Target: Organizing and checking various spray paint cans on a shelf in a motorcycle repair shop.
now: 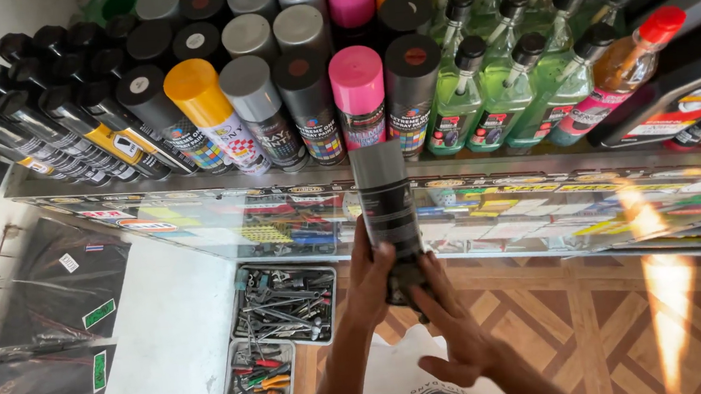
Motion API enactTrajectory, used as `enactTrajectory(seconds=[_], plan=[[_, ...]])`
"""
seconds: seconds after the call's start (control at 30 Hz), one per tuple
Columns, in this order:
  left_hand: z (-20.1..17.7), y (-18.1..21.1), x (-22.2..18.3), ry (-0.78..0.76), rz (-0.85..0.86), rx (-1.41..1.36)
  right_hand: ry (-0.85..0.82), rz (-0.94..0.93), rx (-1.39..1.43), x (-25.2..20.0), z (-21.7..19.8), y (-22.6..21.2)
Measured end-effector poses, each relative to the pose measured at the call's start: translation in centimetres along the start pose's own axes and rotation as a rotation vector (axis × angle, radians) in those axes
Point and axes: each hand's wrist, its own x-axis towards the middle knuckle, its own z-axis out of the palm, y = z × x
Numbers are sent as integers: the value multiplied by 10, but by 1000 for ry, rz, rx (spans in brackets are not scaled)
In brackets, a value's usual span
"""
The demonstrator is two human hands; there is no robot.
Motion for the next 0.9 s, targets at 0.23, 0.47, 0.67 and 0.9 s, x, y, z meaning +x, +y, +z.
enactTrajectory(seconds=[0.23, 0.47, 0.67, 0.9], plan=[[-5, -9, 2, -266, -57, -40, 149, 40, 296, 60, -32, 14], [-20, -30, 8, -160, -166, -191, -43, 62, -8, 46, -30, -15], [-11, 7, 9, -217, -101, -131, 33, 137, 256, 6, -4, -10], [9, 12, 3, -238, -299, 10, 125, 156, 282, 74, -48, 9]])
